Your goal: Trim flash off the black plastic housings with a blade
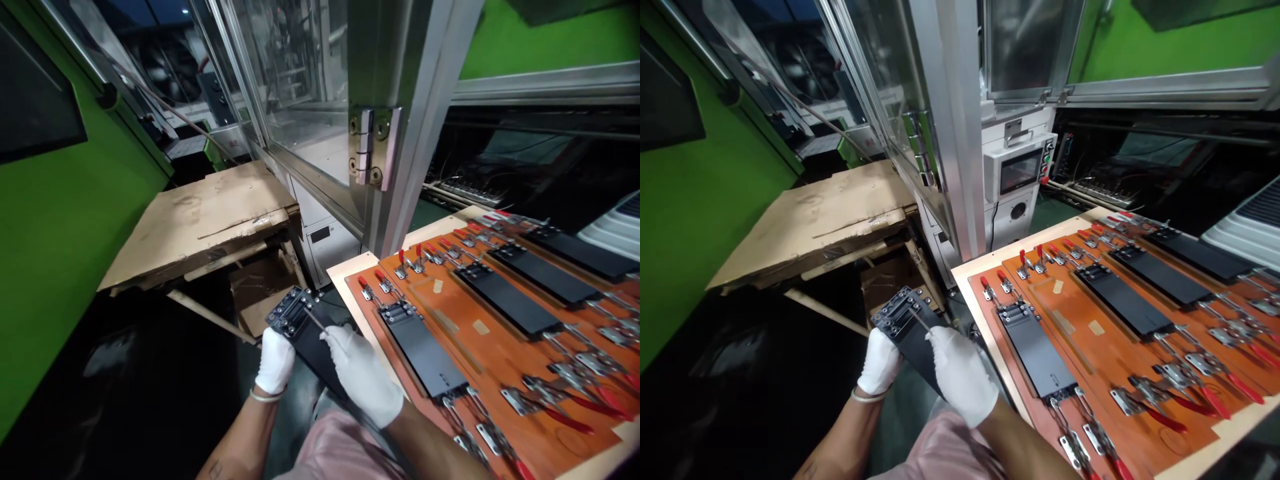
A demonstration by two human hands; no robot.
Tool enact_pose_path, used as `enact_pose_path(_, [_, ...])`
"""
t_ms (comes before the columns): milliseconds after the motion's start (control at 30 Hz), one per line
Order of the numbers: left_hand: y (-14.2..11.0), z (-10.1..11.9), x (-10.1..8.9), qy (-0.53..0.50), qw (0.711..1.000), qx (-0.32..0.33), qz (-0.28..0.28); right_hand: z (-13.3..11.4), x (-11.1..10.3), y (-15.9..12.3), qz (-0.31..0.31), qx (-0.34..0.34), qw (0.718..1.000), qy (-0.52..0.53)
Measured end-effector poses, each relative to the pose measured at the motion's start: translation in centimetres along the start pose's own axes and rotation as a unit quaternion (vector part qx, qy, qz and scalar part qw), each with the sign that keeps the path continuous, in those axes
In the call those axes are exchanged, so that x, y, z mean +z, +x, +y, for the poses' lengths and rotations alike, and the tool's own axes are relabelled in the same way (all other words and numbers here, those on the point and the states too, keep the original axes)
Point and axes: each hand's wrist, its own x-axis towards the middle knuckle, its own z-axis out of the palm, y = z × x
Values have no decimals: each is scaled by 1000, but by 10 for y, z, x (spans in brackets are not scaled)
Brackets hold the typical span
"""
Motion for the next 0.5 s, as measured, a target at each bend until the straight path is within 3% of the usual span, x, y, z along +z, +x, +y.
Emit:
enact_pose_path(133, [0,2,4,-9,1000,18,18,-5,-1,-6,-36,-6,999,35])
enact_pose_path(233, [0,2,6,4,999,43,20,-5,-5,-5,-4,34,998,46])
enact_pose_path(367, [4,-1,6,3,998,62,8,-4,-6,-7,-18,-3,999,49])
enact_pose_path(500, [6,1,6,36,996,80,11,-6,-11,-7,20,39,995,92])
